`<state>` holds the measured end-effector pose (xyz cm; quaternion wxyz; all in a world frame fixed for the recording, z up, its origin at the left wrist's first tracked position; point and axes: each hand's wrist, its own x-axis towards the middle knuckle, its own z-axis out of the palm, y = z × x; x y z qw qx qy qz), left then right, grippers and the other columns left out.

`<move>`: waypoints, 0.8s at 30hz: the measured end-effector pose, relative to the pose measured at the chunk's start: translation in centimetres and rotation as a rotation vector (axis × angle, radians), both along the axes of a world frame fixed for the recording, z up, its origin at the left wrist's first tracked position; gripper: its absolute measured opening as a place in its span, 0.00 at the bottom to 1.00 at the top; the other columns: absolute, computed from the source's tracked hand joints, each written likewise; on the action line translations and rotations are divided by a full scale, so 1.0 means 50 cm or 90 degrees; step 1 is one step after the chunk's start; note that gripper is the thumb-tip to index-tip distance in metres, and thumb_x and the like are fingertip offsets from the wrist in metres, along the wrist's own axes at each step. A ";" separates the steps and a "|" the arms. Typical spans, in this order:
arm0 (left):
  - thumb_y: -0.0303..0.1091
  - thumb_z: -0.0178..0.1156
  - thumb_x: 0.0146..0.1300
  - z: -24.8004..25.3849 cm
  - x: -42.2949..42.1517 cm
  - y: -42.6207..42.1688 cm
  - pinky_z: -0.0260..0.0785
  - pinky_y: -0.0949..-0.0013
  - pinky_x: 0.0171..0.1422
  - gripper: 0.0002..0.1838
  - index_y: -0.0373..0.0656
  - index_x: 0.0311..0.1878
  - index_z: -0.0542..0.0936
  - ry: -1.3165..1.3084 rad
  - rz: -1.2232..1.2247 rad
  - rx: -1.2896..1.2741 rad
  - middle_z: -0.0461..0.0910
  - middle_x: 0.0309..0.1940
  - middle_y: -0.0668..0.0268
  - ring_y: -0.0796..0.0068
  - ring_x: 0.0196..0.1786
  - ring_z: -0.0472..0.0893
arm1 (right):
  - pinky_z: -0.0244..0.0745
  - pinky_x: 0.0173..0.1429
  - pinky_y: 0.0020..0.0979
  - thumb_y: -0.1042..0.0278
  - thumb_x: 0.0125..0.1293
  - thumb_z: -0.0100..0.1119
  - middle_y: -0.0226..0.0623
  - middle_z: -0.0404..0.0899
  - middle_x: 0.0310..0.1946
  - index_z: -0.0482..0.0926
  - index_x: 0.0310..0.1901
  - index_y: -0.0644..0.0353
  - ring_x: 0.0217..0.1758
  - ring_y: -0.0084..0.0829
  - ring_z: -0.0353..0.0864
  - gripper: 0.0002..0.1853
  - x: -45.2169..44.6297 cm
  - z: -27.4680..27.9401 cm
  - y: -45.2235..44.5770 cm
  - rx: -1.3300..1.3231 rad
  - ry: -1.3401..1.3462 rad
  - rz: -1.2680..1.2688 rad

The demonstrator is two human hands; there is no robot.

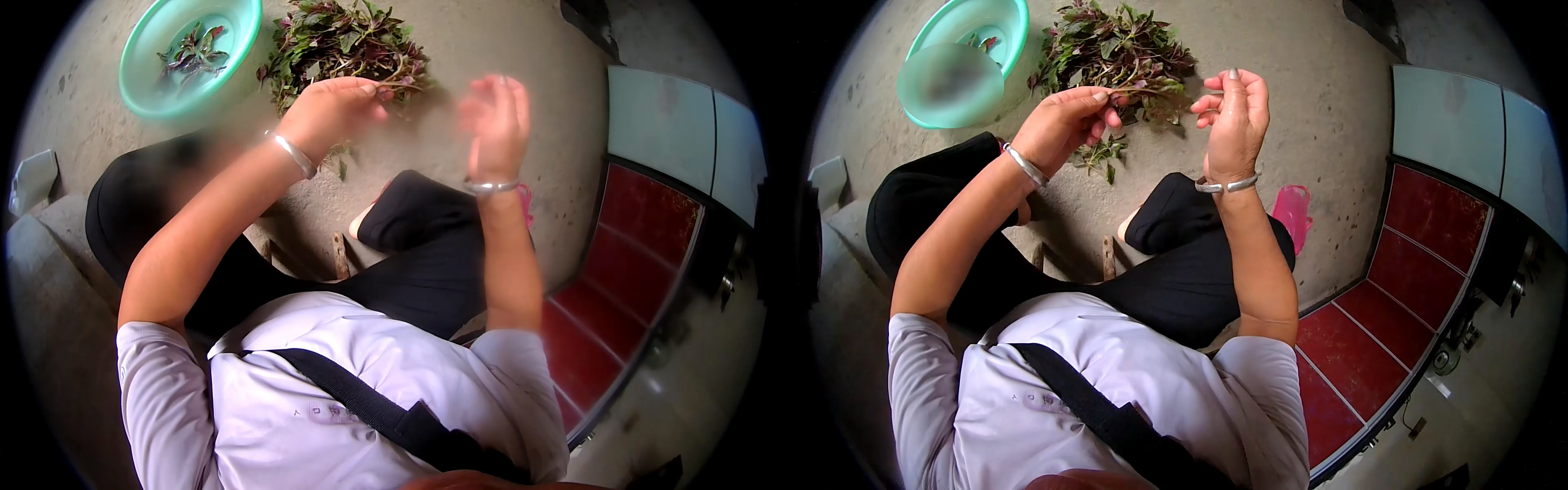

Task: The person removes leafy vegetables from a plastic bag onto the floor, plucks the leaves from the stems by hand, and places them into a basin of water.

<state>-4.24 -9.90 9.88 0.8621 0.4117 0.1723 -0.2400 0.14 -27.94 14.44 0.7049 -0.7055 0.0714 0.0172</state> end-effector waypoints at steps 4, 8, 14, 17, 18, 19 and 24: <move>0.35 0.47 0.63 -0.003 0.003 0.005 0.62 0.84 0.30 0.13 0.36 0.44 0.74 0.015 0.021 -0.065 0.77 0.26 0.71 0.87 0.23 0.69 | 0.65 0.26 0.17 0.69 0.60 0.50 0.31 0.76 0.27 0.74 0.35 0.64 0.23 0.17 0.72 0.08 -0.002 -0.014 -0.010 -0.108 0.066 0.175; 0.35 0.46 0.63 0.003 0.003 0.003 0.63 0.84 0.30 0.13 0.36 0.43 0.74 0.009 0.017 -0.096 0.77 0.27 0.71 0.87 0.23 0.69 | 0.66 0.29 0.17 0.66 0.59 0.52 0.30 0.77 0.30 0.76 0.38 0.64 0.27 0.17 0.73 0.11 -0.014 -0.026 0.012 -0.157 0.129 0.304; 0.36 0.47 0.63 -0.004 -0.007 -0.010 0.61 0.85 0.28 0.12 0.38 0.39 0.75 0.007 -0.062 -0.059 0.77 0.25 0.71 0.88 0.23 0.69 | 0.65 0.34 0.17 0.61 0.59 0.56 0.27 0.77 0.30 0.78 0.37 0.61 0.30 0.16 0.73 0.12 -0.019 -0.041 0.021 0.009 0.212 0.253; 0.36 0.48 0.62 0.007 -0.012 -0.016 0.56 0.86 0.25 0.11 0.40 0.35 0.77 0.008 -0.097 0.021 0.77 0.22 0.71 0.89 0.20 0.68 | 0.64 0.35 0.17 0.62 0.58 0.56 0.28 0.78 0.29 0.78 0.36 0.60 0.30 0.16 0.73 0.11 -0.017 -0.039 0.020 0.047 0.243 0.272; 0.36 0.48 0.61 0.009 -0.013 -0.017 0.56 0.86 0.24 0.11 0.41 0.34 0.77 -0.004 -0.111 0.057 0.76 0.22 0.71 0.89 0.20 0.67 | 0.66 0.36 0.19 0.64 0.58 0.56 0.30 0.78 0.29 0.78 0.37 0.62 0.31 0.18 0.74 0.11 -0.017 -0.042 0.020 0.046 0.240 0.266; 0.36 0.48 0.61 0.013 -0.013 -0.018 0.55 0.85 0.23 0.11 0.41 0.34 0.77 -0.014 -0.125 0.092 0.76 0.21 0.71 0.89 0.19 0.67 | 0.67 0.37 0.22 0.66 0.58 0.55 0.33 0.78 0.30 0.78 0.38 0.64 0.31 0.21 0.75 0.11 -0.016 -0.046 0.020 0.045 0.238 0.259; 0.36 0.49 0.60 0.011 -0.011 -0.019 0.53 0.85 0.20 0.11 0.41 0.31 0.77 -0.009 -0.168 0.216 0.75 0.18 0.72 0.88 0.16 0.65 | 0.67 0.42 0.20 0.72 0.55 0.60 0.26 0.77 0.28 0.77 0.35 0.63 0.35 0.16 0.73 0.07 -0.035 -0.017 0.040 0.017 0.129 0.241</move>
